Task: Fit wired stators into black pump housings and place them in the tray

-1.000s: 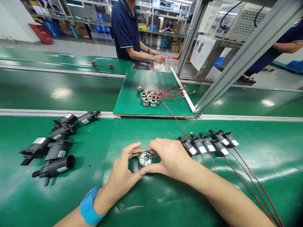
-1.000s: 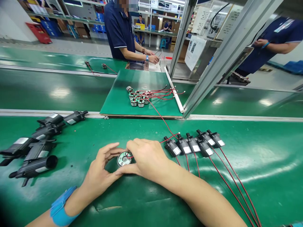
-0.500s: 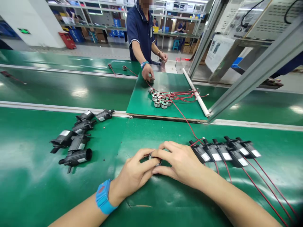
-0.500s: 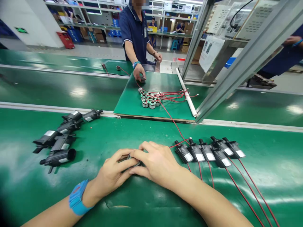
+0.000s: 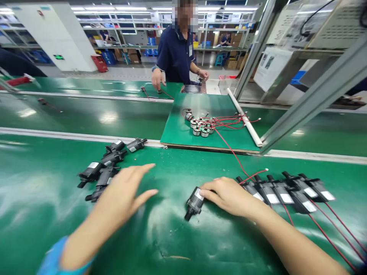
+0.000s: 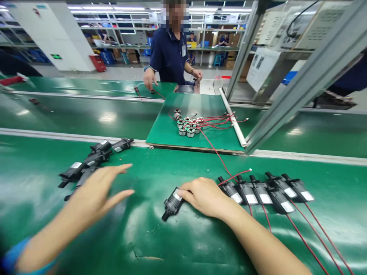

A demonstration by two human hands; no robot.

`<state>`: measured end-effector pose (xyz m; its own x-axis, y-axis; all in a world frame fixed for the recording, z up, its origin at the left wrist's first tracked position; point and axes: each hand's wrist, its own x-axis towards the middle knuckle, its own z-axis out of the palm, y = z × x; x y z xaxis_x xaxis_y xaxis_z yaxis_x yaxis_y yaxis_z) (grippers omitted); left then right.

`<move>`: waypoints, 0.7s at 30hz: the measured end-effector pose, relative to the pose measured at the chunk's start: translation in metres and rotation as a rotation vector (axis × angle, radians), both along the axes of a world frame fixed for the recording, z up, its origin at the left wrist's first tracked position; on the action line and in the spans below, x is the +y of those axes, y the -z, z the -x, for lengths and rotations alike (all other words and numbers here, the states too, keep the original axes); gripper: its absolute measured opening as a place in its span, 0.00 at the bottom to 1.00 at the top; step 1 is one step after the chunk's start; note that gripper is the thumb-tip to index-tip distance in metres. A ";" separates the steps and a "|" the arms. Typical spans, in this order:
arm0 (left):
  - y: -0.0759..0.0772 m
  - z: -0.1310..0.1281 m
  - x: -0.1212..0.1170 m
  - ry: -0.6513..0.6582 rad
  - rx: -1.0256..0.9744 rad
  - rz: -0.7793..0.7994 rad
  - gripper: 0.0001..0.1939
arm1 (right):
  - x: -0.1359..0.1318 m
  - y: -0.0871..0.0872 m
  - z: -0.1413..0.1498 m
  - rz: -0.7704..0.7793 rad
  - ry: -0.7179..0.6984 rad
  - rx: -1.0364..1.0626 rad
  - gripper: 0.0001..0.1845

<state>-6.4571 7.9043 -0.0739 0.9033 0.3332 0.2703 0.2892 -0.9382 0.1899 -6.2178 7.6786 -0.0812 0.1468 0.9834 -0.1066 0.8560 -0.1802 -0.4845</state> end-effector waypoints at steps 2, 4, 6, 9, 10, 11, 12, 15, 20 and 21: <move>0.000 0.030 0.030 -0.109 0.128 -0.181 0.32 | -0.003 0.000 -0.003 0.052 -0.105 0.042 0.17; 0.008 0.055 0.055 -0.226 0.274 -0.307 0.30 | -0.003 -0.001 -0.004 0.037 -0.169 0.096 0.13; 0.020 0.071 0.071 -0.252 0.359 -0.388 0.29 | 0.001 -0.004 -0.009 -0.045 -0.123 0.105 0.11; 0.032 0.072 0.074 -0.190 0.338 -0.399 0.26 | 0.016 -0.010 -0.029 -0.233 0.073 -0.048 0.13; 0.034 0.066 0.069 -0.152 0.289 -0.352 0.24 | 0.024 -0.012 -0.040 -0.287 0.144 -0.129 0.13; 0.033 0.057 0.061 -0.102 0.227 -0.276 0.23 | 0.032 -0.014 -0.052 -0.329 0.215 -0.209 0.13; 0.032 0.045 0.050 -0.050 0.161 -0.180 0.23 | 0.041 -0.015 -0.065 -0.356 0.289 -0.279 0.12; 0.025 0.005 0.005 0.059 -0.010 0.104 0.23 | 0.069 -0.018 -0.102 -0.379 0.485 -0.396 0.14; 0.025 -0.046 -0.058 0.209 -0.137 0.302 0.19 | 0.100 -0.018 -0.130 -0.335 0.508 -0.429 0.16; 0.028 -0.051 -0.063 0.222 -0.149 0.329 0.19 | 0.103 -0.017 -0.131 -0.328 0.498 -0.441 0.16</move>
<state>-6.4062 7.8412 -0.1021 0.9219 0.2252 0.3151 0.0336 -0.8571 0.5141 -6.0873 7.7811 -0.0638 0.5452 0.7601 0.3535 0.8381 -0.5032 -0.2107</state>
